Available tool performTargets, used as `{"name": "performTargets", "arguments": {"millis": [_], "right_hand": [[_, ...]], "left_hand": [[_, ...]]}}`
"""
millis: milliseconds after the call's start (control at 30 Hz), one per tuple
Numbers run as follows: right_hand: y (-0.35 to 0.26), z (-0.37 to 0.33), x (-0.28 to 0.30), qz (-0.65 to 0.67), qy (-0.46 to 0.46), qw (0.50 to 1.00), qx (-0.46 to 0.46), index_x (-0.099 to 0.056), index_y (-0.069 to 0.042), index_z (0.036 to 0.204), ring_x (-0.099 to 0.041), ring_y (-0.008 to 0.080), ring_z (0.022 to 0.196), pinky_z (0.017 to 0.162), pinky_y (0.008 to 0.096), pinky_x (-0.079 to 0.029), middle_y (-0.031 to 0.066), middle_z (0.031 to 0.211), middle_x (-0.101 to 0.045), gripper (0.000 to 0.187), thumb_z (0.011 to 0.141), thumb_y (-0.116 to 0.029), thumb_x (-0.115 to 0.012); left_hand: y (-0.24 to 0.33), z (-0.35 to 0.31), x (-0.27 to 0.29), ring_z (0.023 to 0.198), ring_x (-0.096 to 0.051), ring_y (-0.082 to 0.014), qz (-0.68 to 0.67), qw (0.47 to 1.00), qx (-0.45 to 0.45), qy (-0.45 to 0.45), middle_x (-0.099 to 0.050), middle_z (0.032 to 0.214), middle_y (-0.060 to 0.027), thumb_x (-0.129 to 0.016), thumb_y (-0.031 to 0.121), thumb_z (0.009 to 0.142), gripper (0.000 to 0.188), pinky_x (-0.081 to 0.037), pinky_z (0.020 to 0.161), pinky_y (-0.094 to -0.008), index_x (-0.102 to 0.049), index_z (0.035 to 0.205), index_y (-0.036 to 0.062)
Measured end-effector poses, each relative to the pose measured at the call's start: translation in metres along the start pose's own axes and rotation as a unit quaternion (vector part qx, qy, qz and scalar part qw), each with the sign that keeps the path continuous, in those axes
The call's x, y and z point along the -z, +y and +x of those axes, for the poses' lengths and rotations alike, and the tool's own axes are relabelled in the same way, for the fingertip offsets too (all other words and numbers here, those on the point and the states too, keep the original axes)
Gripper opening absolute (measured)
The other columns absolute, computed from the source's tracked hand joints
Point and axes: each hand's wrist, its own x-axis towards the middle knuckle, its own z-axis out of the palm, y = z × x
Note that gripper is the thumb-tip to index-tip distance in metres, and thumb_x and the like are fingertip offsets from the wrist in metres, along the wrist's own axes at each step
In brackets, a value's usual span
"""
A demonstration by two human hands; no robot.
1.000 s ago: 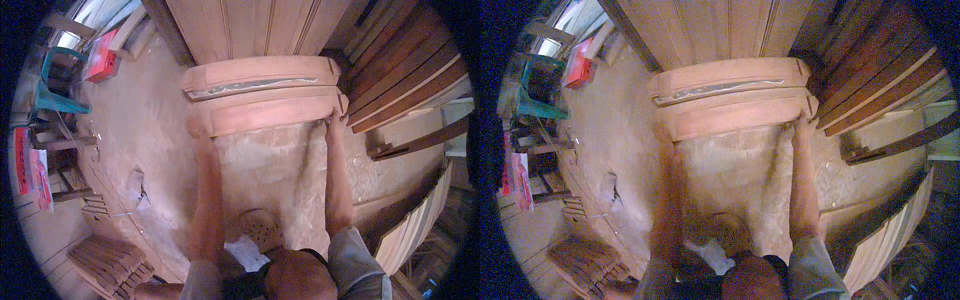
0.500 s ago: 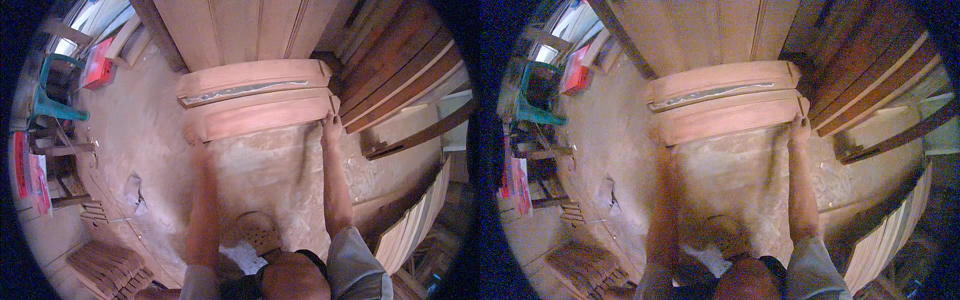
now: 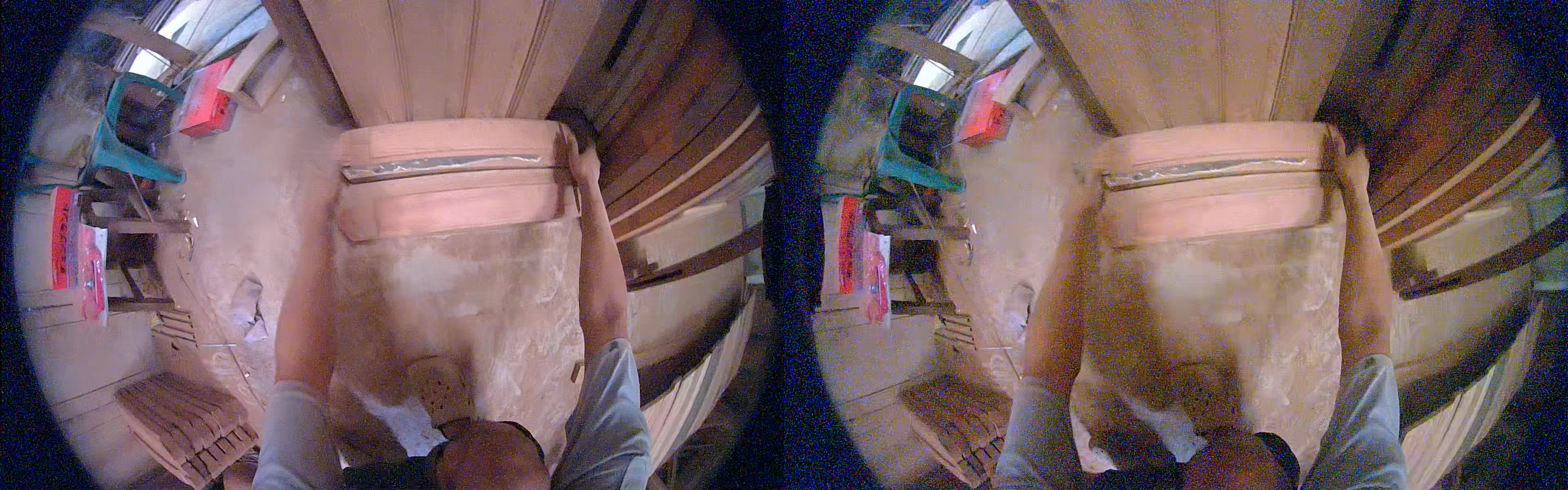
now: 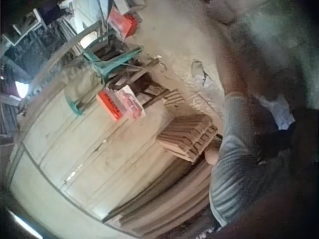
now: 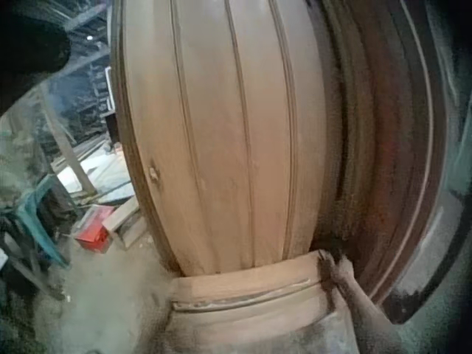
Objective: The person applies glue from a bottle onto the edges of wooden planks and then stacks them together on the floor.
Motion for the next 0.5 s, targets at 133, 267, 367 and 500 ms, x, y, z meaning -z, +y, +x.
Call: {"name": "performTargets", "arguments": {"millis": [133,267,367,500], "right_hand": [[-0.043,-0.042,-0.005,-0.035,-0.103,0.994,-0.023,-0.038,0.005,0.131,-0.051,0.0482,0.110,0.094,0.0484,-0.043,0.0343,0.120,-0.052,0.074,0.090,-0.057,-0.041],[-0.059,-0.054,0.005,-0.044,-0.074,0.996,-0.015,-0.035,0.004,0.133,-0.051,0.0483,0.111,0.092,0.0496,-0.043,0.0346,0.123,-0.049,0.072,0.091,-0.054,-0.038],[-0.053,-0.041,-0.001,-0.039,-0.063,0.997,-0.016,-0.036,0.003,0.132,-0.051,0.0483,0.111,0.091,0.0504,-0.042,0.0341,0.122,-0.050,0.070,0.092,-0.054,-0.038],[-0.042,-0.027,0.003,-0.054,-0.079,0.995,-0.006,-0.037,0.004,0.131,-0.051,0.0486,0.111,0.092,0.0506,-0.042,0.0335,0.125,-0.048,0.071,0.091,-0.055,-0.037]], "left_hand": [[0.009,-0.017,-0.040,0.112,-0.053,-0.0399,0.029,0.996,-0.035,0.076,-0.054,0.121,-0.0281,-0.060,0.045,0.085,0.064,-0.043,0.092,-0.0454,-0.049,0.125,-0.0047],[-0.020,-0.004,-0.049,0.103,-0.056,-0.0412,-0.041,0.990,-0.019,0.133,-0.059,0.106,-0.0266,-0.063,0.037,0.084,0.053,-0.045,0.088,-0.0460,-0.054,0.117,-0.0037],[-0.022,0.000,-0.045,0.100,-0.056,-0.0429,-0.050,0.975,-0.093,0.198,-0.059,0.102,-0.0265,-0.063,0.036,0.084,0.048,-0.045,0.086,-0.0458,-0.053,0.110,-0.0034],[-0.003,-0.005,-0.044,0.099,-0.056,-0.0434,-0.052,0.983,-0.044,0.169,-0.058,0.104,-0.0287,-0.062,0.037,0.085,0.046,-0.046,0.084,-0.0464,-0.052,0.103,-0.0038]]}}
